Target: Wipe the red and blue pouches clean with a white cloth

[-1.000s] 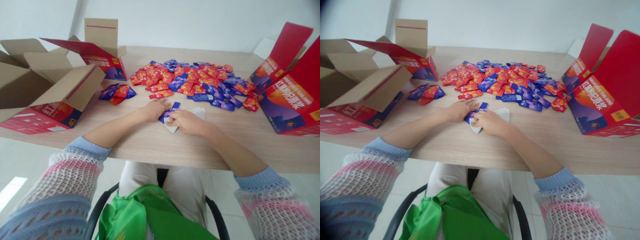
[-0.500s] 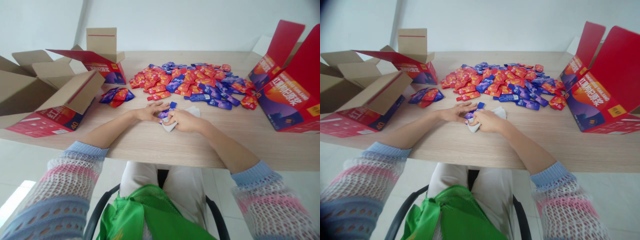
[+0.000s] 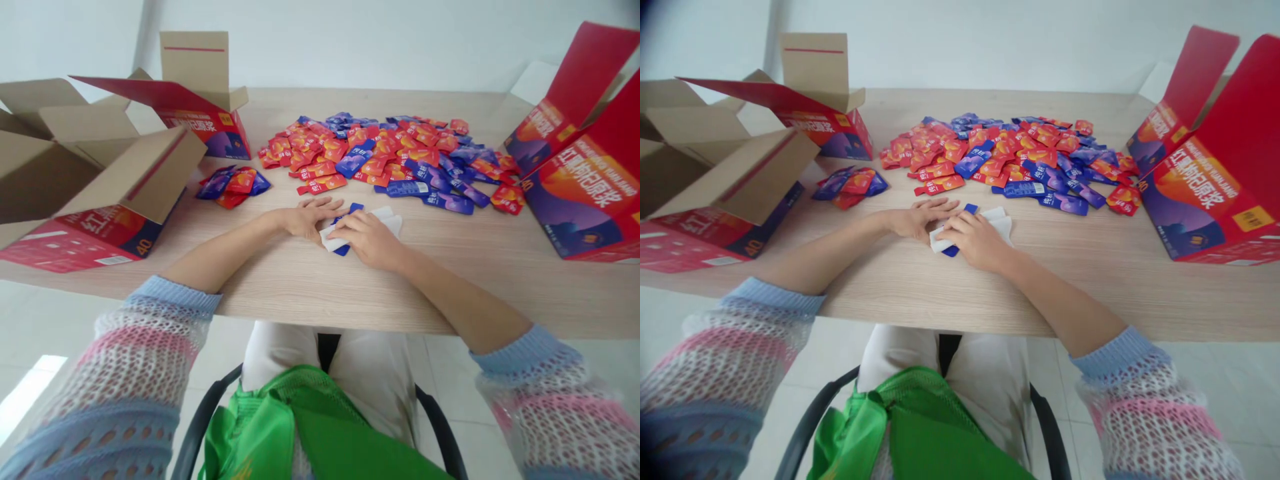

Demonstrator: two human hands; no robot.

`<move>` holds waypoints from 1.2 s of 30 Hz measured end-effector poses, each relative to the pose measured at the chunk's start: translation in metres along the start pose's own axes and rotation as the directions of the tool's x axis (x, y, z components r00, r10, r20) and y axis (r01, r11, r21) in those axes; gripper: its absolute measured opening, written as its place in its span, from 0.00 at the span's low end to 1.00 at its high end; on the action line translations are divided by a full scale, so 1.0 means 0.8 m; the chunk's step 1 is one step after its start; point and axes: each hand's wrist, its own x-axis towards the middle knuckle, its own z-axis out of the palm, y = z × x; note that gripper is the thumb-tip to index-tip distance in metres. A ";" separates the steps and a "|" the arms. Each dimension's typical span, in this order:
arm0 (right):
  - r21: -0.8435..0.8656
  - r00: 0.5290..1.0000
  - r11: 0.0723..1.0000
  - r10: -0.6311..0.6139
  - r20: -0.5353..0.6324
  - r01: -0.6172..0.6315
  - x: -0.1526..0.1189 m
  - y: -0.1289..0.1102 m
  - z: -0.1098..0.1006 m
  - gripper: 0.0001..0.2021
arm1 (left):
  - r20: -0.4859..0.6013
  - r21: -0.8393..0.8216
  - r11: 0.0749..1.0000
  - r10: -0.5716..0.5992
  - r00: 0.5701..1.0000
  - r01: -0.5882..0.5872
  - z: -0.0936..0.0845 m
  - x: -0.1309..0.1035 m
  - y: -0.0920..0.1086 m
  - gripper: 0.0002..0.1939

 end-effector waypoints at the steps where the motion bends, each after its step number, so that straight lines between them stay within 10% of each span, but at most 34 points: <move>1: -0.050 1.000 0.999 0.021 0.013 -0.020 0.001 -0.001 0.001 0.18 | -0.006 -0.007 1.000 -0.003 1.000 0.003 0.001 0.000 0.001 0.50; 11: -0.322 0.901 0.843 0.422 -0.104 -0.431 -0.004 0.060 -0.001 0.16 | -0.015 0.000 0.998 -0.060 0.998 0.060 0.000 -0.001 0.018 0.53; 21: -0.215 0.924 0.929 0.230 -0.305 -0.302 -0.021 0.026 -0.038 0.24 | -0.091 -0.011 0.993 -0.118 0.989 0.117 0.009 0.000 0.028 0.49; 28: -0.142 0.999 0.990 -0.022 -0.032 0.017 -0.004 -0.005 -0.011 0.19 | -0.083 0.005 0.994 -0.108 0.991 0.109 0.012 0.005 0.020 0.50; 36: -0.314 0.991 0.941 0.135 0.009 -0.125 -0.002 0.022 -0.017 0.17 | -0.050 0.018 0.995 -0.099 0.994 0.100 0.012 0.006 0.021 0.49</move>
